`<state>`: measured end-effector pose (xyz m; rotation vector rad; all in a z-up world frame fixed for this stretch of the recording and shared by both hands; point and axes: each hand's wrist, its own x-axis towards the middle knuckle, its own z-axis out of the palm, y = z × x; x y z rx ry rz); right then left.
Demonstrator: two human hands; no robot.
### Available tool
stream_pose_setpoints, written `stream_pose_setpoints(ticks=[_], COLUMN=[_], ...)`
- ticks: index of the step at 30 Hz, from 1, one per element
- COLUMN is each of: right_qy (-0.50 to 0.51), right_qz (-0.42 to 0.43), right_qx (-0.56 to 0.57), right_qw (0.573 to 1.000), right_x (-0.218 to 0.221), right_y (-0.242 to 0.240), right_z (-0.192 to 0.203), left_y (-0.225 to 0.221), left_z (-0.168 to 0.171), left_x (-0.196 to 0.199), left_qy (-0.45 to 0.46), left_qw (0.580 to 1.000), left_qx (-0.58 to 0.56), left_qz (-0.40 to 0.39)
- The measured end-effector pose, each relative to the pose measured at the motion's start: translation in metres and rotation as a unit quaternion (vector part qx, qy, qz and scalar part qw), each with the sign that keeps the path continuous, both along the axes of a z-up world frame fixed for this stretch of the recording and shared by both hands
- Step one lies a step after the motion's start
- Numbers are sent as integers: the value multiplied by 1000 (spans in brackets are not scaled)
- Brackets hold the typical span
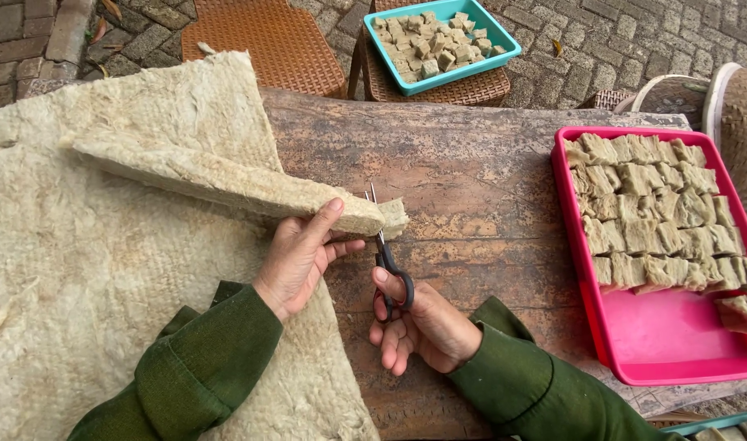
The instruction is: The recorder is organizing rockwool cubes into a tray and then cutting a strip of rockwool into individual cubes using scissors.
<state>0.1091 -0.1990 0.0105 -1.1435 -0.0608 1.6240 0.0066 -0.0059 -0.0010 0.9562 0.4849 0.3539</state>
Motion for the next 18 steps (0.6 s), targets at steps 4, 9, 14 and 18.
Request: stream_pose_setpoints(ticks=[4, 9, 14, 18], right_qy=[5, 13, 36, 48], right_qz=[1, -2, 14, 72], right_qx=[8, 22, 55, 102], right_qw=[1000, 1000, 998, 991], right_x=[2, 5, 6, 4], right_y=[1, -1, -3, -1], right_z=[-2, -15, -13, -9], left_y=[0, -1, -2, 2], left_z=[0, 2, -3, 4], left_x=[0, 1, -2, -5], left_qy=[7, 4, -19, -88], left_qw=[1000, 1000, 1000, 993], left_qx=[1, 16, 8, -63], left_qz=[-3, -3, 6, 49])
